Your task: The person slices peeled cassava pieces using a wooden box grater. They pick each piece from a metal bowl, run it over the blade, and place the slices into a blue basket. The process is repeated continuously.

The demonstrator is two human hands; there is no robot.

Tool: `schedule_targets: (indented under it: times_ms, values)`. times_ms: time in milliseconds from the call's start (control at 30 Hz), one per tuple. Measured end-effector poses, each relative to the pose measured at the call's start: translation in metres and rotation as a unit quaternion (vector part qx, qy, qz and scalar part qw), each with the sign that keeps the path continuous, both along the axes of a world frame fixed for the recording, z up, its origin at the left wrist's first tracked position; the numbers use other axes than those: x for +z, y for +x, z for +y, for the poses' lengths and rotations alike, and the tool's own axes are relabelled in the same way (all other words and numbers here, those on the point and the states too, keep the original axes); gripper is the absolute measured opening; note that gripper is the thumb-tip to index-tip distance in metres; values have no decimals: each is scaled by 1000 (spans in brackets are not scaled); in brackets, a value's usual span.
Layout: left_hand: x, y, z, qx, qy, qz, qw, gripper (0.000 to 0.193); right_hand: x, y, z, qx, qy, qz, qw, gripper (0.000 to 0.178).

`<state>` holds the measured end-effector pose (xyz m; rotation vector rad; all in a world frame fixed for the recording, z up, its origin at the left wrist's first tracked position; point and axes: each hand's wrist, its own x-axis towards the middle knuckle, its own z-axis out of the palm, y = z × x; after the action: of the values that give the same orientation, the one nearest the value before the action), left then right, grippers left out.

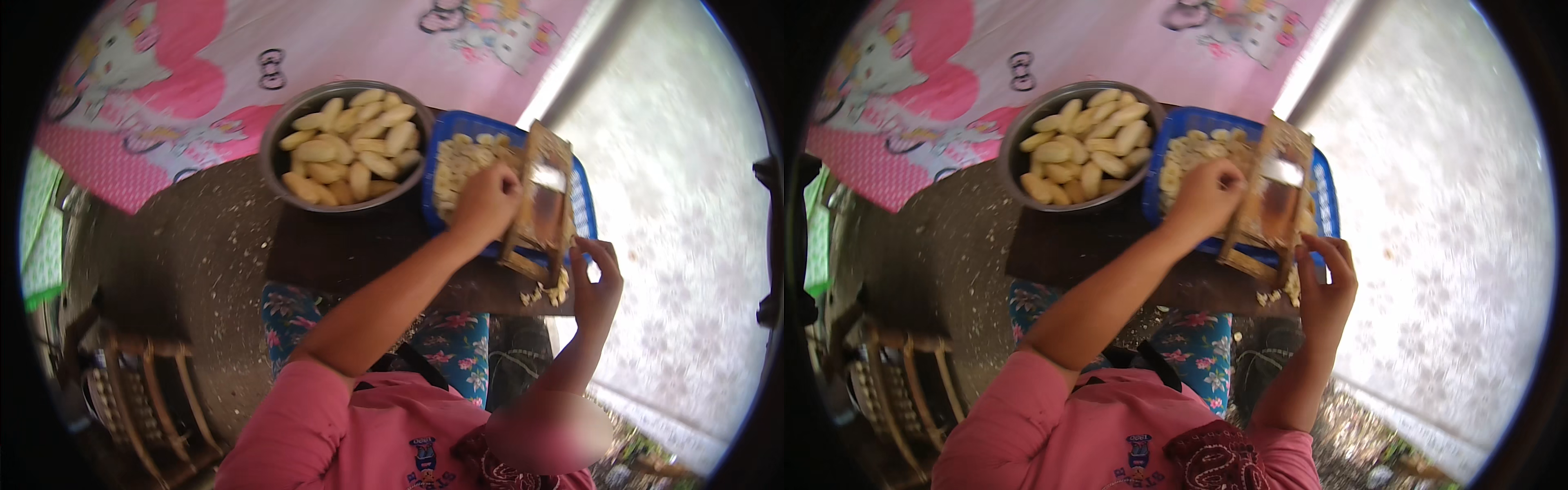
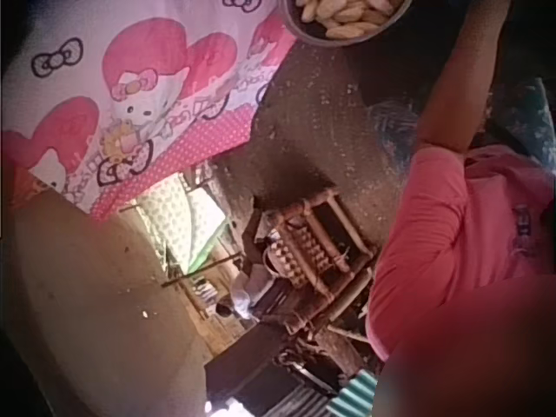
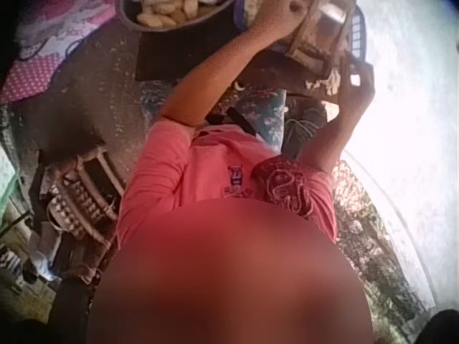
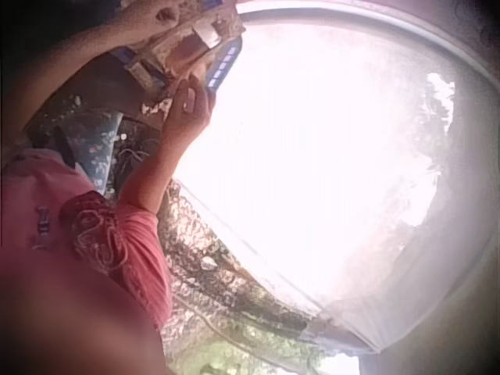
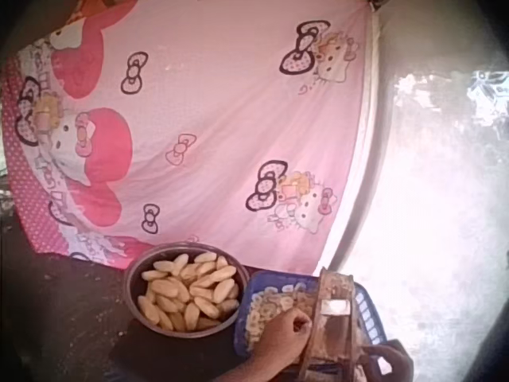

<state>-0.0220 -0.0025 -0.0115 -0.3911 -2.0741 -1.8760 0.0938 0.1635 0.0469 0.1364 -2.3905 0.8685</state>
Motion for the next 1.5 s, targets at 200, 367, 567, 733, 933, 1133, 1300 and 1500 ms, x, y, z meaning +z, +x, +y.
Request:
schedule_targets:
  times_ms: [200, 367, 567, 733, 933, 1133, 1300, 1500]
  values:
    - [14, 61, -40, -35, 1, 17, 999, 6, -46, 30, 56, -144, -171, -25, 974, 16]
    - [1, 125, -37, -95, -65, -64, 991, 7, -106, 26, 70, -165, -116, -51, 978, 16]
    - [-58, 119, 16, -95, -169, 7, 981, 19, -138, 4, 65, -154, -102, -42, 982, 12]
    - [-65, 109, 35, -76, -219, 121, 965, 51, -114, 20, 62, -106, -73, -71, 989, 13]
    - [4, 120, -58, -228, -269, -39, 935, 31, -30, 26, 52, -106, -42, -40, 993, 17]
    - [44, -10, -154, 136, -344, 12, 929, 28, 33, -40, -17, 56, -28, 80, 995, 14]
    - [-2, -66, -154, 115, -404, -61, 905, 38, 56, -75, -76, 162, -11, 33, 986, 14]
    - [39, -45, -173, 88, -300, -91, 946, 37, 59, -90, -102, 270, 47, -31, 961, 25]
